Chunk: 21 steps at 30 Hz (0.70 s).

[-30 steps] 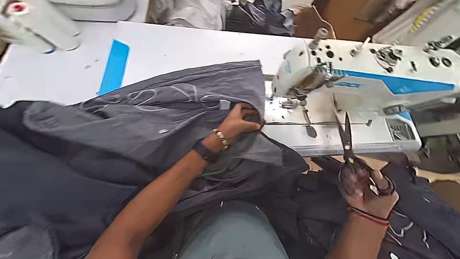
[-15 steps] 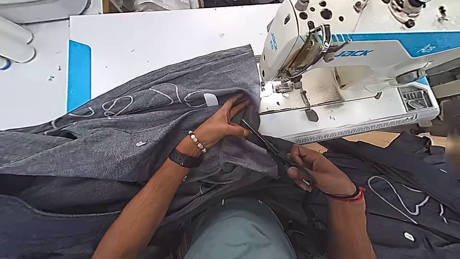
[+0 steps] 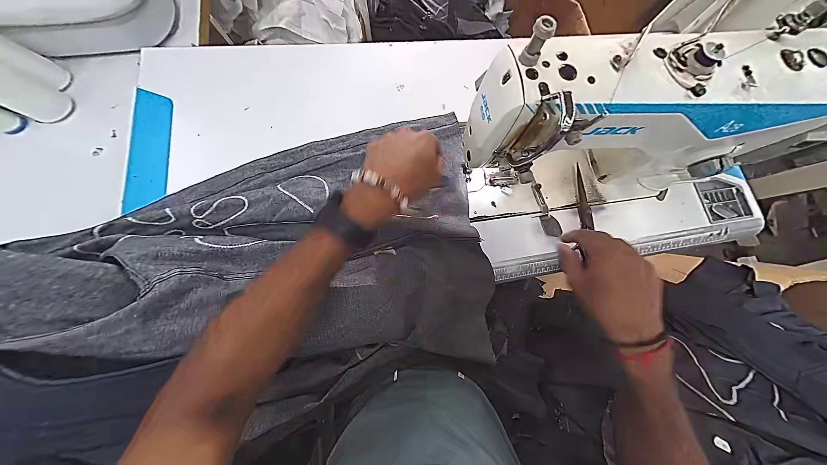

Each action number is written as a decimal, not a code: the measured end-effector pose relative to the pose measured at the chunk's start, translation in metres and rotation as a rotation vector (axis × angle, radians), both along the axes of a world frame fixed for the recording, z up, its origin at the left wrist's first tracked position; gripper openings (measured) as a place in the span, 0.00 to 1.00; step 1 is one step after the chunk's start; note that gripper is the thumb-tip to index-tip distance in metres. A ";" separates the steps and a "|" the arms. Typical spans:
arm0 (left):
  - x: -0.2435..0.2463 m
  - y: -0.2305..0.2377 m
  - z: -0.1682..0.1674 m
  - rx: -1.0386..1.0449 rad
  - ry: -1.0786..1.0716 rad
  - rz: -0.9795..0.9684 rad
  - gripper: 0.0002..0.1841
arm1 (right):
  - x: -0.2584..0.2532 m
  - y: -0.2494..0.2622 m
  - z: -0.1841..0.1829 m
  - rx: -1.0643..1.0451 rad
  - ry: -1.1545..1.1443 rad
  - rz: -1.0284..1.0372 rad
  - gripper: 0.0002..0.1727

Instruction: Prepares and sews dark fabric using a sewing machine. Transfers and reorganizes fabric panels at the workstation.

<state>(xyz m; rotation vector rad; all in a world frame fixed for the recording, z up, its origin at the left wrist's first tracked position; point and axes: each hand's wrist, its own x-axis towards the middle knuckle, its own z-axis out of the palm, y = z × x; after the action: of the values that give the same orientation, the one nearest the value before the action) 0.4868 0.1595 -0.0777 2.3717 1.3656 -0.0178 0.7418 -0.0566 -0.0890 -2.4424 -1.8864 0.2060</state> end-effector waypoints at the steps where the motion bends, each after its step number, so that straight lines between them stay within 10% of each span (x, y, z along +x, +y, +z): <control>1: -0.001 0.030 -0.017 0.064 0.089 0.065 0.22 | -0.031 0.000 -0.002 0.078 0.041 0.144 0.22; 4: -0.028 0.098 -0.086 0.184 0.089 0.020 0.43 | -0.106 -0.002 -0.060 0.179 0.192 0.585 0.31; 8: -0.083 0.070 -0.103 0.361 -0.017 -0.089 0.40 | -0.111 -0.039 -0.137 0.530 0.269 0.880 0.16; 15: -0.085 -0.110 -0.101 0.352 -0.097 -0.130 0.29 | -0.178 0.009 -0.174 -0.818 0.510 0.403 0.23; 21: -0.030 -0.061 -0.087 0.215 -0.164 0.050 0.27 | -0.188 0.013 -0.106 -0.915 0.502 0.521 0.20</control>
<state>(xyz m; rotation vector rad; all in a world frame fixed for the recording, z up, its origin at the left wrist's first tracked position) 0.4563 0.0986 -0.1645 2.4471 1.4074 0.3469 0.5540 -0.0434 -0.1953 -1.8114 -2.4048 1.8420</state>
